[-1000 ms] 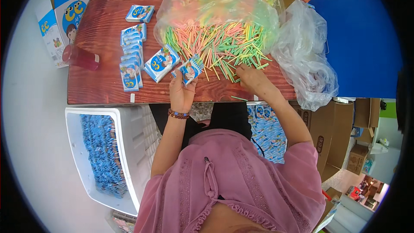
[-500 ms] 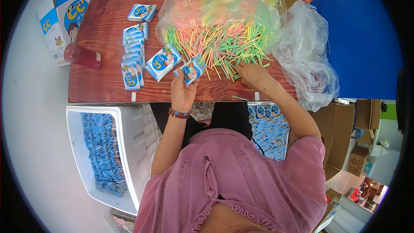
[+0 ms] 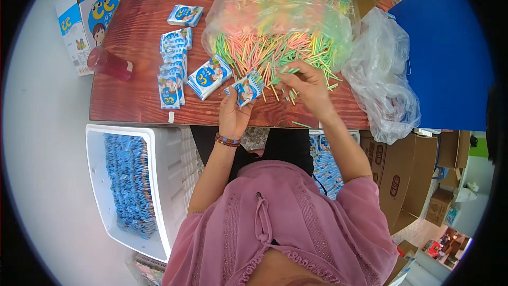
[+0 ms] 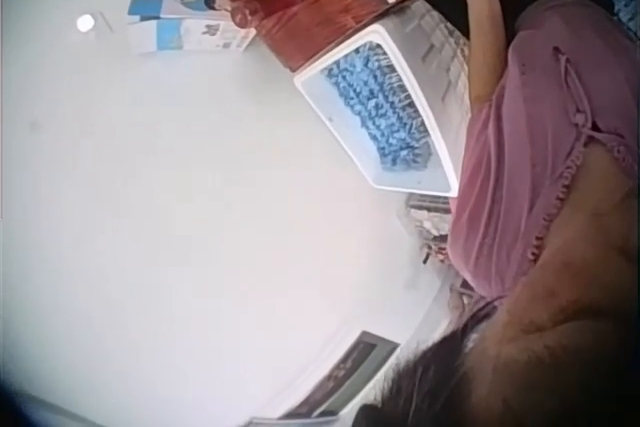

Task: Packing small blue packets and colorful shredded paper into cardboard boxes at a workstation.

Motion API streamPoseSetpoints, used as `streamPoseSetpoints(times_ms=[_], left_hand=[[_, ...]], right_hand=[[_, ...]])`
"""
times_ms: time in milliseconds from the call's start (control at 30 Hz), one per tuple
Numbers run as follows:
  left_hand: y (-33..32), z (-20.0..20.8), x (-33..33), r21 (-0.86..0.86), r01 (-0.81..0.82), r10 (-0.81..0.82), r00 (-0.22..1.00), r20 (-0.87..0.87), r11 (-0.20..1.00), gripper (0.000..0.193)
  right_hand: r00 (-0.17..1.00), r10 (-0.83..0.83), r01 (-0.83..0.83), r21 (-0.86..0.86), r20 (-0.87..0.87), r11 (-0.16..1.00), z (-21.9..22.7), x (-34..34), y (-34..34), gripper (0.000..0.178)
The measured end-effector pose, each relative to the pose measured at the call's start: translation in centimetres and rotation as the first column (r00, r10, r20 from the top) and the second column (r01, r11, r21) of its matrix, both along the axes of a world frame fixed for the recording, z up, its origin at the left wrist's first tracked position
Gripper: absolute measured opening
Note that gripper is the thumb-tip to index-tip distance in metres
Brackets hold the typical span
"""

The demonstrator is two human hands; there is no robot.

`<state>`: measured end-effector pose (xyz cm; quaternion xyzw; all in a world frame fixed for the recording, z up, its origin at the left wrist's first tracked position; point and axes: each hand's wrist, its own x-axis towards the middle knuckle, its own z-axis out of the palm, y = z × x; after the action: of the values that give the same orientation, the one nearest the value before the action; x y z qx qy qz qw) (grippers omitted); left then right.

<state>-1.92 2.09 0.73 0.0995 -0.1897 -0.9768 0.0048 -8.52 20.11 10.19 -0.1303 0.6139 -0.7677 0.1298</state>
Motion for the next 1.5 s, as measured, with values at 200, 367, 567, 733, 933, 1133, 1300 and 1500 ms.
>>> streamPoseSetpoints(times_ms=[200,367,567,733,933,1133,1300,1500], left_hand=[[-0.1,0.7,0.2,-0.055,0.0,0.002,1.0,0.031,0.998,0.032],[-0.3,0.7,0.2,0.016,-0.03,0.03,0.999,-0.036,0.999,0.03],[-0.4,0.8,0.2,0.005,-0.054,0.055,0.999,-0.002,0.999,0.028],[-0.6,0.6,0.0,0.02,-0.063,0.064,0.998,-0.023,0.998,0.028],[-1.2,0.6,0.1,0.063,-0.083,0.085,0.995,-0.041,0.995,0.031],[-1.4,1.4,-0.3,0.018,-0.113,0.114,0.99,-0.087,0.993,0.04],[-1.3,2.5,-0.1,0.071,-0.083,0.092,0.986,-0.139,0.994,0.035],[-3.4,1.6,0.1,-0.031,-0.098,0.087,0.963,-0.257,0.995,0.037]], right_hand=[[0.999,0.035,-0.035,0.018,-0.001,0.999,0.5,-0.2,-2.6,0.011],[0.994,0.105,-0.105,0.096,0.001,0.99,0.0,0.1,-3.1,0.013],[0.949,0.134,-0.048,0.29,-0.284,0.956,0.1,-0.1,-3.7,0.016],[0.99,0.091,-0.073,0.163,-0.105,0.984,0.5,-0.3,-3.8,0.022],[0.615,0.37,0.286,0.634,-0.696,0.718,2.1,0.0,-4.6,0.024],[0.976,0.079,0.046,0.545,-0.204,0.837,1.5,1.2,-5.2,0.013],[0.887,0.036,0.133,0.33,-0.46,0.935,0.7,0.9,-5.9,0.008],[0.839,0.148,0.022,0.304,-0.524,0.952,0.6,-0.3,-5.1,0.009]])
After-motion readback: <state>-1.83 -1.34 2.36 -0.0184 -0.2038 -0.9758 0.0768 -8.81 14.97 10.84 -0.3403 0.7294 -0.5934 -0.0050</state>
